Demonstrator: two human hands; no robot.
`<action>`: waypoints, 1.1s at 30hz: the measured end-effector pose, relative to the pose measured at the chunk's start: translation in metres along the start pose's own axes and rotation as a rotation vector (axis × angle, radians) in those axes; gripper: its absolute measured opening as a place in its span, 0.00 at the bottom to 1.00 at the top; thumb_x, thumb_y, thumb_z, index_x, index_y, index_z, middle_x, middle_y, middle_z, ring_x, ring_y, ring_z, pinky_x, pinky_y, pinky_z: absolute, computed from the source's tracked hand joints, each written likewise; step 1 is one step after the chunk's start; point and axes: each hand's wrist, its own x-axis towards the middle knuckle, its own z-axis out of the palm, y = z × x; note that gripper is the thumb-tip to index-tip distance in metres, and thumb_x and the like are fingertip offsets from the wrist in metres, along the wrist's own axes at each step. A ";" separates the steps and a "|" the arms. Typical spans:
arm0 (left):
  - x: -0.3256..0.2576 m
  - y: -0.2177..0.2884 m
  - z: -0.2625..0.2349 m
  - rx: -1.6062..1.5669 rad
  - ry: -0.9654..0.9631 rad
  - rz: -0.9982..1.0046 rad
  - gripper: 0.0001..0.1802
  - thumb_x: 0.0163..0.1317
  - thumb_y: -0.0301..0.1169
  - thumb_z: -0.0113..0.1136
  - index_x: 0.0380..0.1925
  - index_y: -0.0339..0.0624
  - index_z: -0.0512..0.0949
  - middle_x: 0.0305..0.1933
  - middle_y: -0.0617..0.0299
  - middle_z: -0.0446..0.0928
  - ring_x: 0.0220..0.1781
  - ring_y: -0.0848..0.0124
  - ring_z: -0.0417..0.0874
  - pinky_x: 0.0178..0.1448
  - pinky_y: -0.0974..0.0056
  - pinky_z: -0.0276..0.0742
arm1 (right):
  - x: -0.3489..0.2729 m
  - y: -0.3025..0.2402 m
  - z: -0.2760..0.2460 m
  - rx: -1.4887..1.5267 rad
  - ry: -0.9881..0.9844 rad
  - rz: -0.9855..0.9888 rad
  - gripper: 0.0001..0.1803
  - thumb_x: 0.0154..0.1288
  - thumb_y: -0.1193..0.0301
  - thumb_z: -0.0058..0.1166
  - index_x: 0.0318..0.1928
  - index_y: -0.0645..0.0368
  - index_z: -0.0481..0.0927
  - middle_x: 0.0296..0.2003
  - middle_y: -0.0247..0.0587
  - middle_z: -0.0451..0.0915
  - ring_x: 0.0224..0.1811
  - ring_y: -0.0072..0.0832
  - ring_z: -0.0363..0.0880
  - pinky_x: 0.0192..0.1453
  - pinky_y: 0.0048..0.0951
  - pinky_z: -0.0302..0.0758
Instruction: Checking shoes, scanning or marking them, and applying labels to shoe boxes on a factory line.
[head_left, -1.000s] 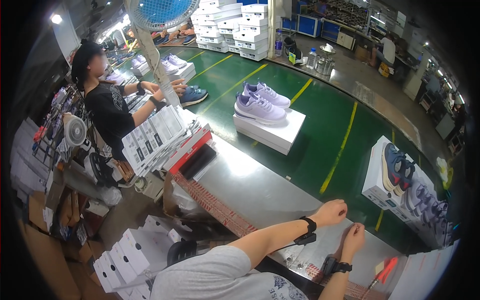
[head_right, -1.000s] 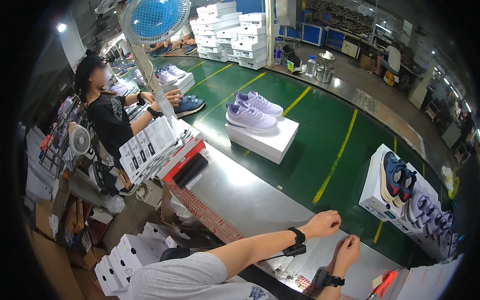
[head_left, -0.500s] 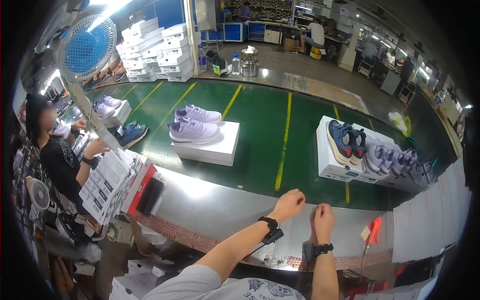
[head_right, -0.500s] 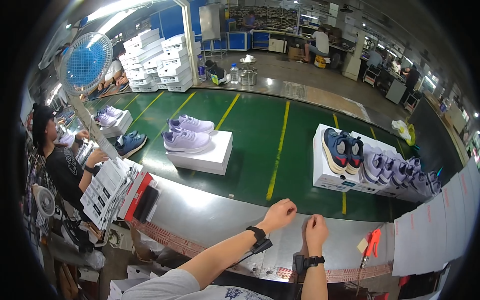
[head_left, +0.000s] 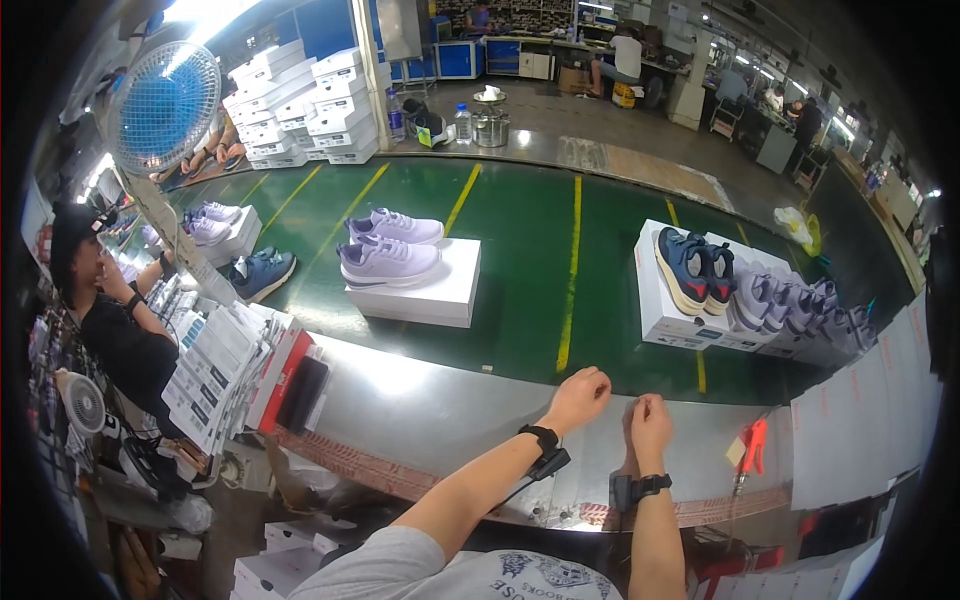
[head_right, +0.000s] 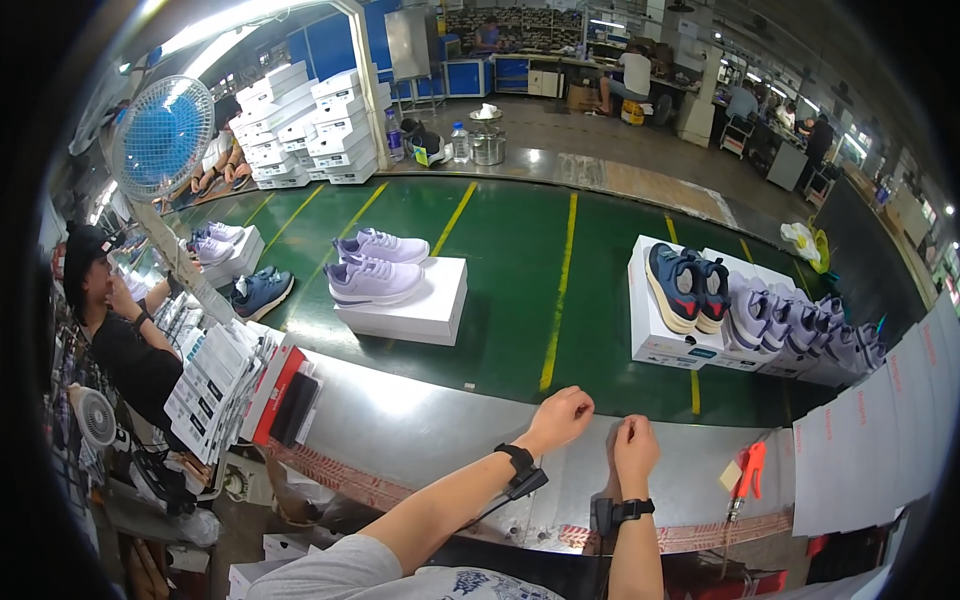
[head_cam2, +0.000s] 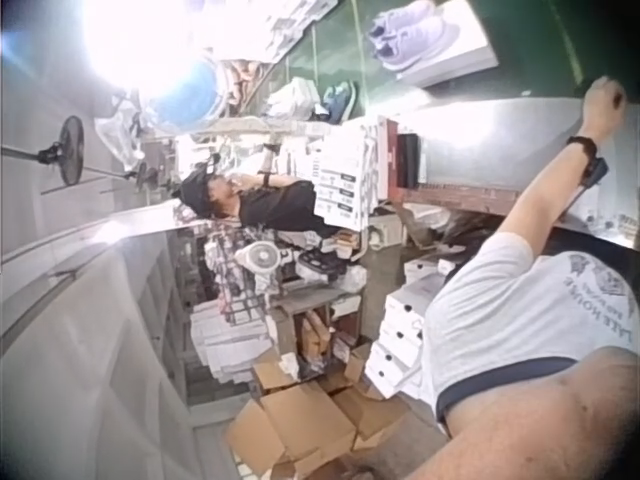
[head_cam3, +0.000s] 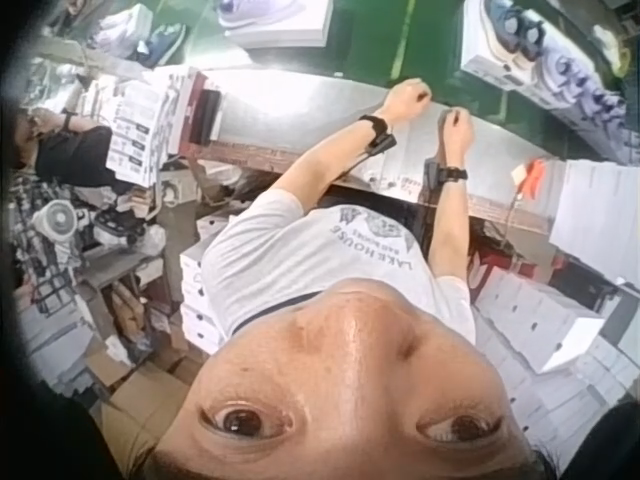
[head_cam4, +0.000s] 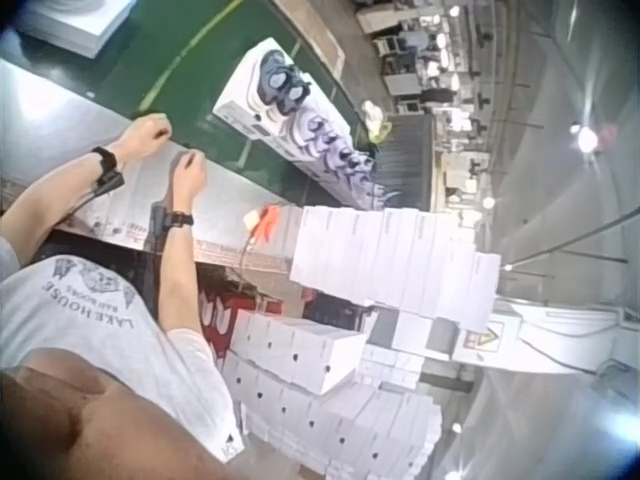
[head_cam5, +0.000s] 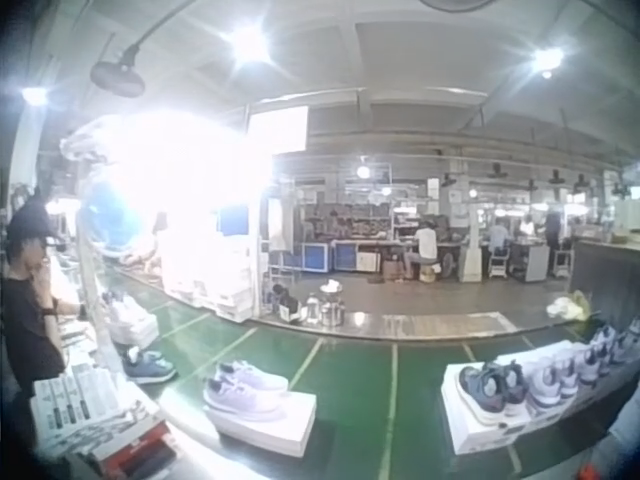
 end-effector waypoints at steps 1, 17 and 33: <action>0.001 0.001 0.001 0.001 -0.002 -0.001 0.03 0.59 0.26 0.62 0.31 0.39 0.81 0.33 0.56 0.77 0.39 0.56 0.82 0.44 0.54 0.79 | 0.000 0.002 0.000 0.001 0.000 0.002 0.06 0.71 0.67 0.54 0.40 0.55 0.81 0.36 0.44 0.85 0.37 0.46 0.84 0.41 0.42 0.79; 0.001 -0.013 0.007 0.001 0.048 0.026 0.02 0.58 0.26 0.62 0.30 0.40 0.80 0.33 0.55 0.78 0.38 0.54 0.82 0.41 0.53 0.79 | 0.002 0.006 0.003 0.028 -0.044 -0.003 0.07 0.72 0.68 0.52 0.43 0.56 0.81 0.38 0.46 0.85 0.39 0.46 0.84 0.43 0.42 0.80; 0.003 0.003 0.005 -0.049 0.034 -0.039 0.03 0.59 0.26 0.60 0.32 0.38 0.79 0.35 0.54 0.78 0.40 0.53 0.82 0.44 0.53 0.78 | 0.007 0.017 -0.003 0.025 -0.092 0.047 0.09 0.75 0.67 0.51 0.43 0.58 0.80 0.37 0.45 0.85 0.37 0.41 0.84 0.42 0.37 0.79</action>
